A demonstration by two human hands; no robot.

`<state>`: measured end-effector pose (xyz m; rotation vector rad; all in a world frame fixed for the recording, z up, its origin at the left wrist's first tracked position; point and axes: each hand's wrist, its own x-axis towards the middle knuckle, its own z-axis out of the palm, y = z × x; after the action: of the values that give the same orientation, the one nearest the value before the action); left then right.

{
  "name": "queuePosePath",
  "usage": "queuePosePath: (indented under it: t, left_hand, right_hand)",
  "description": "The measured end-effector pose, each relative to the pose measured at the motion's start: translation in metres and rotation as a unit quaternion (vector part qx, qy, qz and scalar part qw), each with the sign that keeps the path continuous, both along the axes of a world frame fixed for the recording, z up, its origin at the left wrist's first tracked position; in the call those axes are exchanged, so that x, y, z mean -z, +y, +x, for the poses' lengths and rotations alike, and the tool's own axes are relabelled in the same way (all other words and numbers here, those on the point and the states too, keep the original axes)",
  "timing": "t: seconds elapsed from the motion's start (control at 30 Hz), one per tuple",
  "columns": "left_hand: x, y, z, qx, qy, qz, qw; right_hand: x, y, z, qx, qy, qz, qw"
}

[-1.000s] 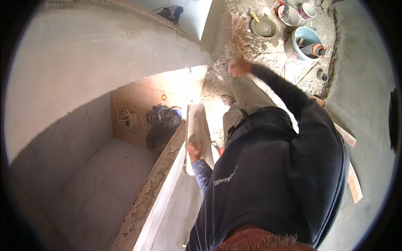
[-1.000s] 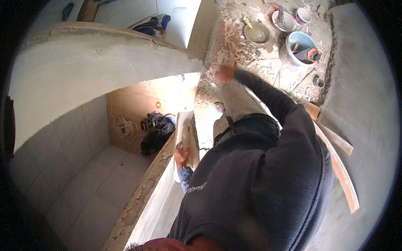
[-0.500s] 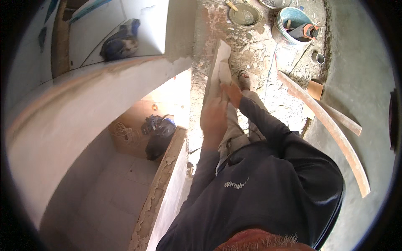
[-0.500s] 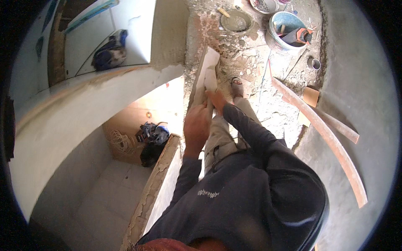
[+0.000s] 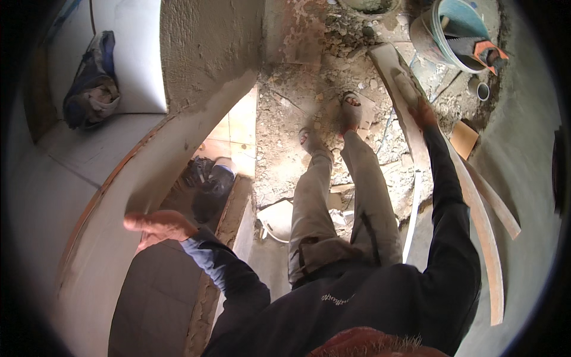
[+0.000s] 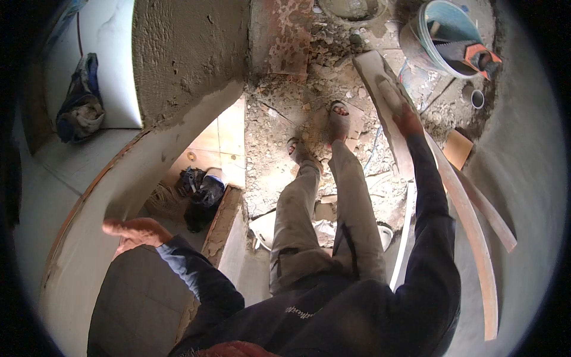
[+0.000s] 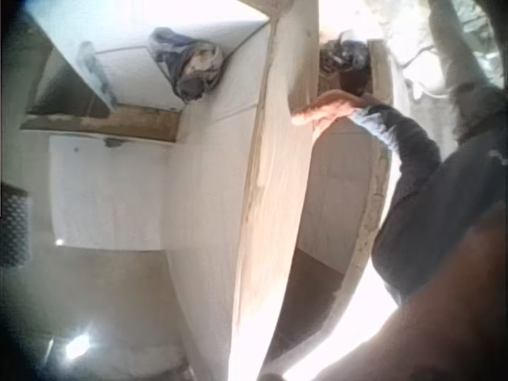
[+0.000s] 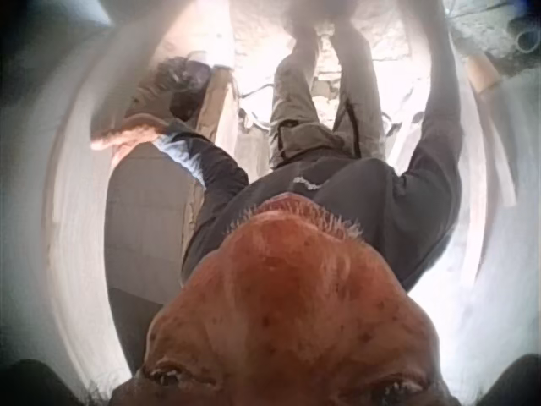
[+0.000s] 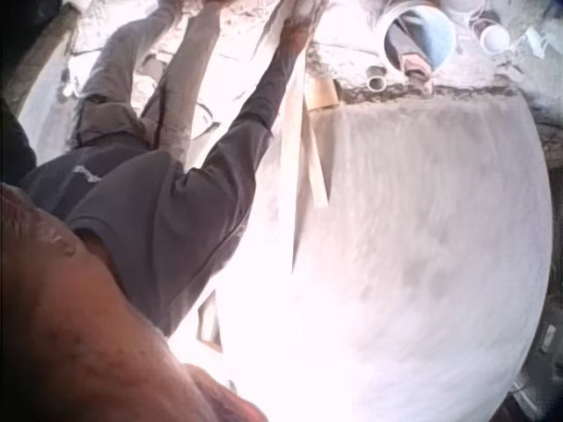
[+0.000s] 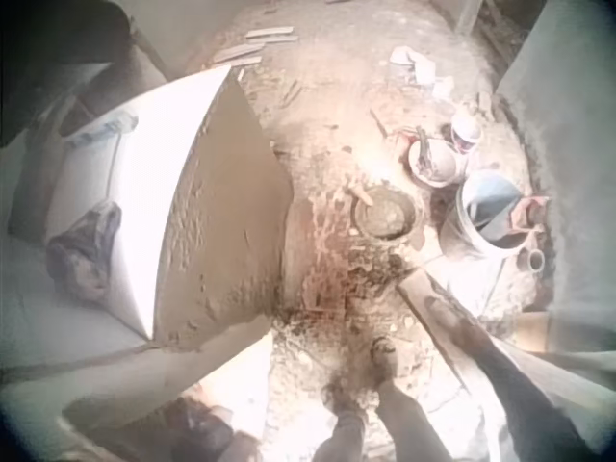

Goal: The person applies mortar to a wall surface. They scoop mortar from a bucket with a trowel, spread it onto the wall, and use a wooden board to level and smooth the material.

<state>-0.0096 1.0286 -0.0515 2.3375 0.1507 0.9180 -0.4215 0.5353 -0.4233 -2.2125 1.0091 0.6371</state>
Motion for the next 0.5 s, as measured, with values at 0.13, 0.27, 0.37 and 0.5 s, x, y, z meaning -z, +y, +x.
queuePosePath:
  t: [0.13, 0.27, 0.37, 0.5]
  left_hand:
    - [0.028, -0.034, 0.026, -0.014, -0.146, -0.010, 0.989]
    - [0.039, -0.013, 0.035, -0.073, -0.260, 0.018, 0.963]
    - [0.039, -0.040, 0.035, -0.051, -0.287, 0.011, 0.957]
    - [0.047, -0.008, 0.050, -0.003, -0.328, 0.111, 0.938]
  right_hand:
    - [0.082, 0.005, -0.101, 0.029, -0.007, -0.092, 0.995]
    - [0.141, 0.026, -0.045, 0.159, 0.046, -0.038, 0.985]
    - [0.205, 0.024, -0.039, 0.120, 0.048, -0.033, 0.991]
    - [0.271, 0.011, -0.088, 0.045, -0.124, 0.008, 0.991]
